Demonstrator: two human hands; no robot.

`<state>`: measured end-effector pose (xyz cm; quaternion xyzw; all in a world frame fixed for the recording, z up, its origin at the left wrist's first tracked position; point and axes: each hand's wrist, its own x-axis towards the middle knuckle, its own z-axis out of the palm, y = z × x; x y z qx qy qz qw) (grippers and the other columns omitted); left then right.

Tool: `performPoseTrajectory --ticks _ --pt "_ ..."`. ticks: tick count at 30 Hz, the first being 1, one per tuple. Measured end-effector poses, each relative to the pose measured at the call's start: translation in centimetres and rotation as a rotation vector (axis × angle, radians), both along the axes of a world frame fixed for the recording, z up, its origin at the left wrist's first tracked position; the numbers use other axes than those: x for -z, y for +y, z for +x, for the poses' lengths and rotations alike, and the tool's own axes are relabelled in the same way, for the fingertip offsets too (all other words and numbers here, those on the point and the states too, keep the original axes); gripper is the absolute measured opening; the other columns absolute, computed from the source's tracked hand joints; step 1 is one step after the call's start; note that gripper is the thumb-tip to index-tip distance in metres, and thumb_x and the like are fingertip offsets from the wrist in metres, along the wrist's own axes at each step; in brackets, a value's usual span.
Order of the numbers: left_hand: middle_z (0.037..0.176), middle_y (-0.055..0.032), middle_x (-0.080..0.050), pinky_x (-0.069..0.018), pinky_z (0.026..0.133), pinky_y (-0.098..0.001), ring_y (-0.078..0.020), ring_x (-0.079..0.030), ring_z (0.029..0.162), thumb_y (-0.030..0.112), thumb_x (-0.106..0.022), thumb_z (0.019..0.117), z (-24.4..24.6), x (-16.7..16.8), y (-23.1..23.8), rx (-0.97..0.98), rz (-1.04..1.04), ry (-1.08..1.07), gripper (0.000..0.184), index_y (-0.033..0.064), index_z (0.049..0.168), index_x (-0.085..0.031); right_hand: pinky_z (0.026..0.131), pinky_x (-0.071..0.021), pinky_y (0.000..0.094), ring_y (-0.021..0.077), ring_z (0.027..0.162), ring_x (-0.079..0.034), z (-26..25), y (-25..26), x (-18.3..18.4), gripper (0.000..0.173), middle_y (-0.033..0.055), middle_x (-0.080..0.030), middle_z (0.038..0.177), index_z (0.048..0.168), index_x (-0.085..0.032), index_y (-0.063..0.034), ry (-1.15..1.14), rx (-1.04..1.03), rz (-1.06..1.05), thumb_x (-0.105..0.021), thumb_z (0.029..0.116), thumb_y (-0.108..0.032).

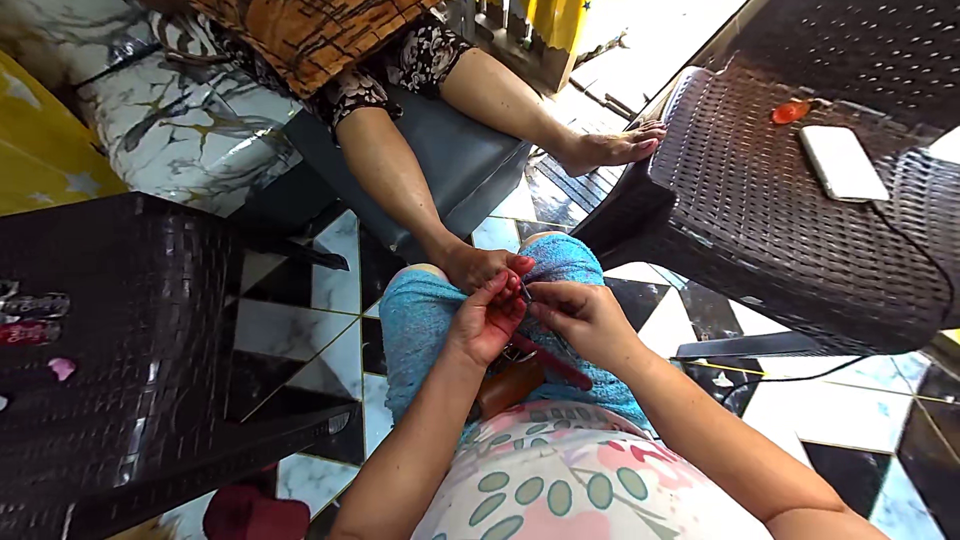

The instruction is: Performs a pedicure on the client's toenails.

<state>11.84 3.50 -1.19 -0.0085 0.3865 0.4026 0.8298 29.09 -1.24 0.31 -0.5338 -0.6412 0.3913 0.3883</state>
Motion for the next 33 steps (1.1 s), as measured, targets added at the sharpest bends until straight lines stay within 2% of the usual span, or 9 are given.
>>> performPoseTrajectory --ticks 6,22,33 --pt "0.081 -0.0071 -0.067 -0.0604 0.073 -0.0291 -0.0155 -0.067 0.070 0.011 -0.057 0.1023 0.10 -0.11 -0.02 -0.004 0.000 -0.001 0.018 0.0046 0.088 -0.065 0.063 -0.0556 0.0193 0.0021 0.066 -0.064 -0.08 0.12 0.02 0.027 0.0004 -0.071 0.083 0.117 -0.076 -0.0043 0.000 -0.006 -0.022 -0.055 0.1001 -0.011" --pt "0.082 -0.0079 -0.067 -0.0606 0.076 -0.0297 -0.0162 -0.068 0.073 0.010 -0.060 0.1009 0.29 -0.15 0.02 -0.018 -0.013 0.013 0.015 0.0034 0.090 -0.066 0.056 -0.0542 0.0190 0.0035 0.059 -0.063 -0.03 0.55 -0.55 0.026 0.0000 -0.072 0.079 0.121 -0.073 -0.0025 0.128 0.037 -0.205 -0.056 0.1019 -0.009" --pt "0.082 -0.0084 -0.067 -0.0606 0.077 -0.0305 -0.0167 -0.068 0.073 0.010 -0.059 0.1015 0.39 -0.26 -0.05 -0.025 -0.014 0.023 0.014 0.0036 0.091 -0.066 0.059 -0.0561 0.0190 0.0035 0.062 -0.064 -0.17 0.49 0.36 0.025 0.0007 -0.073 0.081 0.118 -0.074 -0.0021 0.117 0.041 -0.081 -0.057 0.1003 -0.007"
